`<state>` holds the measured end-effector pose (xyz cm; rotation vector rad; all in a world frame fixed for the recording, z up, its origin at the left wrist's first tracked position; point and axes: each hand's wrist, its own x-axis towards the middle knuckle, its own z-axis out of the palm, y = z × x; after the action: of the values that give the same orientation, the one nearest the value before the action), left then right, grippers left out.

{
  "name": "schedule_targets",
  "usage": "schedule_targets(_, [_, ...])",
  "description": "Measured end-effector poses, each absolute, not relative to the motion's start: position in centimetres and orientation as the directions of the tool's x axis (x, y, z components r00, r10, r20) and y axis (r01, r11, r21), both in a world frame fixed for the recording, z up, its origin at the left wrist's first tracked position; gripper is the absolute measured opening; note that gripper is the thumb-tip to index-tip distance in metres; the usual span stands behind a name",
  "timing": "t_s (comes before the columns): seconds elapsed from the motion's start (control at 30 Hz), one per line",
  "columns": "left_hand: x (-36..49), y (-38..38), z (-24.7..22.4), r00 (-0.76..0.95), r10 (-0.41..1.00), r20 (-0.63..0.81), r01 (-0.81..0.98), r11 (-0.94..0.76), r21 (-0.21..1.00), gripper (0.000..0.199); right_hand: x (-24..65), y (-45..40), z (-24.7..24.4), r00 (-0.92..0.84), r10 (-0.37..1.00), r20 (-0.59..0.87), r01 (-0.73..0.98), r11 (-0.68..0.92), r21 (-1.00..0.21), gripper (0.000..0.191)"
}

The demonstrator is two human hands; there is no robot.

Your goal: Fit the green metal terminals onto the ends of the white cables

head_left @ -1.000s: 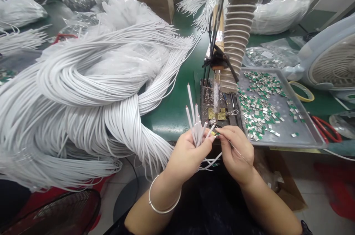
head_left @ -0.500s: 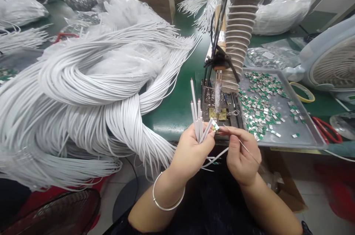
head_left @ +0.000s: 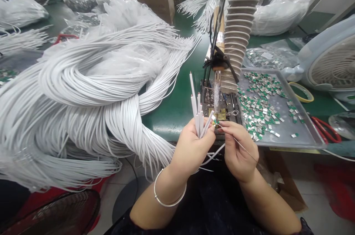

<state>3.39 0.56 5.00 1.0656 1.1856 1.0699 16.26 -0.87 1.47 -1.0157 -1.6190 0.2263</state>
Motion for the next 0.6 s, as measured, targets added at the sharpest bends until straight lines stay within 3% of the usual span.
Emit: schedule_targets(0.6, [3.33,0.55,5.30,0.072,0.986,-0.149,-0.063,0.153,0.986,0.009,16.05,-0.70,1.74,0.041,0.692,0.720,0.509,0.606,-0.612,0.026])
